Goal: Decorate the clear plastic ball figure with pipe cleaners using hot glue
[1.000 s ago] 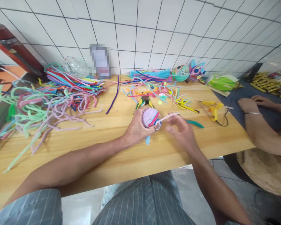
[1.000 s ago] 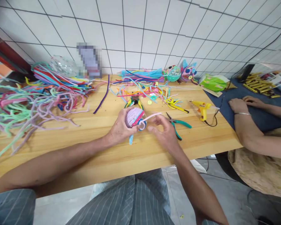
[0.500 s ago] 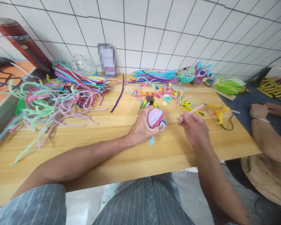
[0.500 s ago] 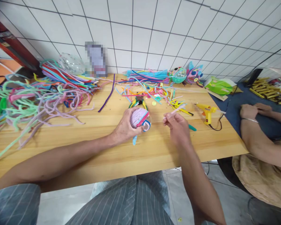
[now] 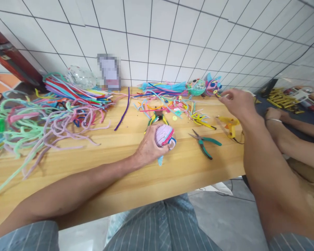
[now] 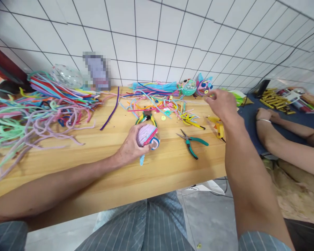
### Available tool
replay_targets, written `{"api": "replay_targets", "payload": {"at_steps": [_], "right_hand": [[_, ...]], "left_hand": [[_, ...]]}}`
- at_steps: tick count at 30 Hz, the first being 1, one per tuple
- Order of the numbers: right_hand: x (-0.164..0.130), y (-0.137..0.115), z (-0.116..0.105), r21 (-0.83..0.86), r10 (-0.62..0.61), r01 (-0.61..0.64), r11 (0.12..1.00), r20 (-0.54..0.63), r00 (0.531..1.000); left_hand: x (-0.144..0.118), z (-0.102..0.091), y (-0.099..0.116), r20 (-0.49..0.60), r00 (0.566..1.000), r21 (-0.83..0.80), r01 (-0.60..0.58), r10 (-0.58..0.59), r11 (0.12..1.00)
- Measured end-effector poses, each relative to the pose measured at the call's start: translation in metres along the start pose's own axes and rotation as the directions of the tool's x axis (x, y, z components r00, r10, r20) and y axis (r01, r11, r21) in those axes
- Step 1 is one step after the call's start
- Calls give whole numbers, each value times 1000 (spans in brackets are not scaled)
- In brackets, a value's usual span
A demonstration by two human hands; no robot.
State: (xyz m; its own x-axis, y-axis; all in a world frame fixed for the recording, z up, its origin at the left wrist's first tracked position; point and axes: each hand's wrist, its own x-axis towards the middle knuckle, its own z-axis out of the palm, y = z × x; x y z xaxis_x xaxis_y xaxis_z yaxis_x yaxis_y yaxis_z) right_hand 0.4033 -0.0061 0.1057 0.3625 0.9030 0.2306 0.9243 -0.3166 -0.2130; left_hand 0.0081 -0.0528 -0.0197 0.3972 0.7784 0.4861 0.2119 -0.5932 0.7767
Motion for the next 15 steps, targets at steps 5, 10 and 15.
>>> {"api": "replay_targets", "payload": {"at_steps": [5,10,15], "right_hand": [[-30,2,59,-81,-50,70,994,233,971],[-16,-8,103,-92,-48,64,994,163,986],[5,-26,83,-76,-37,40,996,39,999]], "left_hand": [[-1,2,0,-9,1000,-15,14,-14,1000],[-1,1,0,3,1000,-17,18,-18,1000],[-2,0,0,8,999,-23,35,-35,999]]}}
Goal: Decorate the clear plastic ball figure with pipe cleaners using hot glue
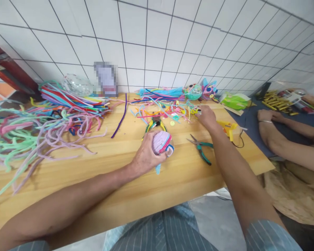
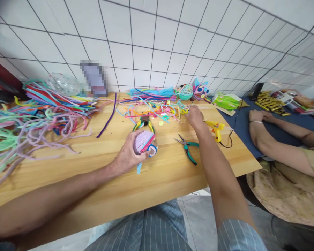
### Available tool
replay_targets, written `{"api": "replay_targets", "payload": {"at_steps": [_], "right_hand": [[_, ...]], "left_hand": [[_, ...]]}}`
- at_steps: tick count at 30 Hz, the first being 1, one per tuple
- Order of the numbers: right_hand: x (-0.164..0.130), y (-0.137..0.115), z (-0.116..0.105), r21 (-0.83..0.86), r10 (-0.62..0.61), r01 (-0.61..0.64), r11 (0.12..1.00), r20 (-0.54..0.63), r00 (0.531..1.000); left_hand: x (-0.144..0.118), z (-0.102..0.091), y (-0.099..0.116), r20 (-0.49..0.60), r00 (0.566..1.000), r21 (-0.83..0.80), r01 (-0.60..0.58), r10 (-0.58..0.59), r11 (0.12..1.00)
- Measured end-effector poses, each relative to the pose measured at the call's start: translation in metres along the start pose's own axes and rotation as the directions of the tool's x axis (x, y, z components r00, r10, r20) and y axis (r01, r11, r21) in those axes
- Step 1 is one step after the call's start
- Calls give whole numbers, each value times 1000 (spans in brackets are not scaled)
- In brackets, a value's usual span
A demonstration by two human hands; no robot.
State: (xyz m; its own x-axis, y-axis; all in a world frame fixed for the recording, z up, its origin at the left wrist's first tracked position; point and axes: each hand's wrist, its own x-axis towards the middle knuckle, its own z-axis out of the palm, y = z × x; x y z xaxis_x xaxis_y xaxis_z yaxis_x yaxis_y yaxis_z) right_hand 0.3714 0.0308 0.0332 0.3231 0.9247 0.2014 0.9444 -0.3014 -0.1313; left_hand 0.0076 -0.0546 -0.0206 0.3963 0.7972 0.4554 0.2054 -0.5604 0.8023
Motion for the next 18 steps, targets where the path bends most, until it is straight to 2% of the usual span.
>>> {"api": "replay_targets", "payload": {"at_steps": [2,4,5,6,8,9,10,11,13,15,18], "right_hand": [[-14,-2,-21,2,4,-4,1000,-34,999],[-40,-7,-42,48,-6,9,999,-63,998],[-57,-11,-51,177,-31,52,983,-119,992],[-75,-19,-58,322,-27,99,942,-221,975],[-110,-40,-63,500,82,194,844,-478,875],[-126,-54,-62,547,44,258,796,-478,877],[-139,-68,-59,586,-76,319,745,-400,913],[-151,-82,-54,609,-187,362,705,-333,924],[-165,-106,-40,658,-324,414,629,-262,909],[-171,-120,-25,705,-357,421,571,-249,900],[-172,-125,-8,752,-348,395,527,-233,908]], "left_hand": [[0,0,0,-6,1000,2,7,-7,1000],[0,0,1,-3,1000,-1,6,-6,1000],[1,-1,2,3,1000,-3,3,-3,1000],[1,-1,2,7,1000,-4,1,-1,1000],[2,-3,4,6,1000,-4,0,0,1000],[3,-3,4,0,1000,-2,2,-2,1000],[3,-4,4,-5,1000,0,7,-7,1000],[4,-5,4,-11,1000,1,13,-13,1000],[5,-6,3,-30,999,2,33,-33,999],[6,-7,2,-51,997,4,56,-56,998],[7,-8,-1,-70,995,14,65,-64,998]]}}
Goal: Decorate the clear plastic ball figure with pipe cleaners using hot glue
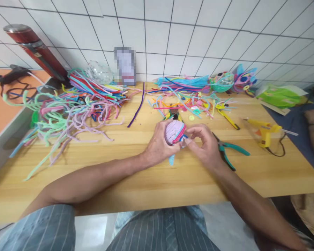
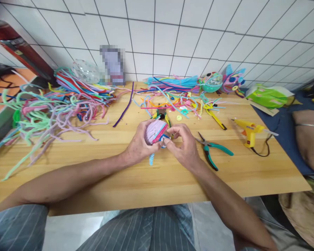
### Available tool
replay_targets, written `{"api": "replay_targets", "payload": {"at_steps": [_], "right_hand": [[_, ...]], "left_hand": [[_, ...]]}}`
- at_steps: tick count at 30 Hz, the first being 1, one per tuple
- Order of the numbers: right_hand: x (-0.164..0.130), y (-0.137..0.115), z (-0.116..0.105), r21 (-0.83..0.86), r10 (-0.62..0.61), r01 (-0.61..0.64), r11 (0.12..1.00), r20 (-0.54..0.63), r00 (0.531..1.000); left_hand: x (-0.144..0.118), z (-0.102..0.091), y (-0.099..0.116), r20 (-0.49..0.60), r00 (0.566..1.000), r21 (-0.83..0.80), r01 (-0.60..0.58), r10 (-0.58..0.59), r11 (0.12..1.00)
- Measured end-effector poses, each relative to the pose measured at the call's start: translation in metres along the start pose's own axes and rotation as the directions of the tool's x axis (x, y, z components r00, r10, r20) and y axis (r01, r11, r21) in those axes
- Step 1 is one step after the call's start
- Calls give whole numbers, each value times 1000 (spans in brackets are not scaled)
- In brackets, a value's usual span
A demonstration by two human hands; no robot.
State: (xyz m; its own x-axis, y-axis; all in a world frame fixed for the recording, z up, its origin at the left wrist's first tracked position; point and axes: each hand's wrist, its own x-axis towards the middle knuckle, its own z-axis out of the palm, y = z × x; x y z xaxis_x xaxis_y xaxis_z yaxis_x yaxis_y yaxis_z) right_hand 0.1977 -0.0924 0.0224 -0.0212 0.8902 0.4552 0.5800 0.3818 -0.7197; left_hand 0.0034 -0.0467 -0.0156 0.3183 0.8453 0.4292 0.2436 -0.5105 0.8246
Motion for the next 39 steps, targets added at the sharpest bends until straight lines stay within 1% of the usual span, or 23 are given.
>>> {"api": "replay_targets", "payload": {"at_steps": [4,7,11,15,18,22,28,33,39], "right_hand": [[-1,4,5,-37,-29,30,999,4,1000],[0,4,9,-62,-70,68,996,-23,997],[6,7,14,-40,-59,57,998,-60,996],[19,11,16,11,-30,31,999,-39,999],[31,18,20,73,-11,14,997,-31,999],[36,30,27,180,75,-69,981,-25,997],[31,43,27,253,173,-166,953,-8,985],[30,42,25,242,153,-147,959,-8,988],[28,42,25,221,120,-113,969,-19,993]], "left_hand": [[1,0,-2,1,999,28,-32,32,999],[2,0,-4,-3,998,39,-55,55,998],[5,-1,-6,-9,997,60,-80,80,995],[13,-2,-11,-8,1000,67,-23,24,998],[22,-2,-15,-46,999,76,29,-26,997],[31,0,-19,-61,997,99,44,-38,994],[34,6,-23,-60,998,38,-15,17,999],[35,3,-22,-36,998,18,-51,52,999],[33,2,-21,-48,994,49,-96,99,994]]}}
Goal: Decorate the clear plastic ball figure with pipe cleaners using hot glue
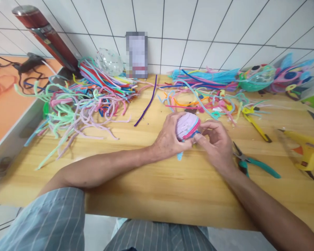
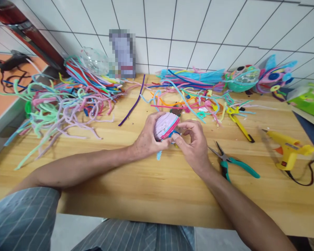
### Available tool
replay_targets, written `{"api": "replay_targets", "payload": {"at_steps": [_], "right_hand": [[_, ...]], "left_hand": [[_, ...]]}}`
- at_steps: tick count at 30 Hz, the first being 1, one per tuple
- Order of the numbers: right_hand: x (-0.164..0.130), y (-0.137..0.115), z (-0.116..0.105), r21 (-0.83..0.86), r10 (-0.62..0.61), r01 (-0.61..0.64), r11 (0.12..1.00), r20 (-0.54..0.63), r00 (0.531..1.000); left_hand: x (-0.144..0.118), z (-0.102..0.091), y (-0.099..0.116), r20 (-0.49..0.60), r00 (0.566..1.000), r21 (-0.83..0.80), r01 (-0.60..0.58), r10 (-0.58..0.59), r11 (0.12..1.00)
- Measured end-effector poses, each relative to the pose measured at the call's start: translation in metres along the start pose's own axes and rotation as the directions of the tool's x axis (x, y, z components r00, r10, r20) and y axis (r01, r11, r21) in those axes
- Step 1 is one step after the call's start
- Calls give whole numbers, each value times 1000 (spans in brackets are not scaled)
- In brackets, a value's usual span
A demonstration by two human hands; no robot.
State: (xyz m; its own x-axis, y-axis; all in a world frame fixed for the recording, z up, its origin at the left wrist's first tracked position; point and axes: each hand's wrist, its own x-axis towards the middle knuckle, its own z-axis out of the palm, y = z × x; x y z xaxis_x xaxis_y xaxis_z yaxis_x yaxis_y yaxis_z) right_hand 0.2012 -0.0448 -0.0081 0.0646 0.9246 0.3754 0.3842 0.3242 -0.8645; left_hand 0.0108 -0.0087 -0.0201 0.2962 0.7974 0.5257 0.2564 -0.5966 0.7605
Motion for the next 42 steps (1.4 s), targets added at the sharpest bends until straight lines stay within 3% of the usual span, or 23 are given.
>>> {"api": "replay_targets", "payload": {"at_steps": [15,23,27,30,35,38,42], "right_hand": [[-9,15,4,-21,-86,85,996,-44,995],[-8,10,8,-43,-81,77,996,-92,992],[-8,13,6,-56,-103,100,993,-62,993],[-12,15,2,-105,-195,190,976,-43,980],[-14,5,-6,-309,-418,413,857,56,907],[-13,0,-6,-325,-443,451,831,104,891],[-14,-2,-3,-348,-471,467,813,80,879]], "left_hand": [[1,4,-11,11,1000,9,-18,17,1000],[3,4,-13,25,998,-11,-65,65,998],[2,3,-17,4,996,-52,-93,94,994],[0,1,-16,11,999,-100,-40,41,994],[-1,-3,-10,24,995,-201,99,-96,974],[-1,-5,-6,55,982,-256,189,-181,948],[-2,-6,1,75,964,-312,267,-257,912]]}}
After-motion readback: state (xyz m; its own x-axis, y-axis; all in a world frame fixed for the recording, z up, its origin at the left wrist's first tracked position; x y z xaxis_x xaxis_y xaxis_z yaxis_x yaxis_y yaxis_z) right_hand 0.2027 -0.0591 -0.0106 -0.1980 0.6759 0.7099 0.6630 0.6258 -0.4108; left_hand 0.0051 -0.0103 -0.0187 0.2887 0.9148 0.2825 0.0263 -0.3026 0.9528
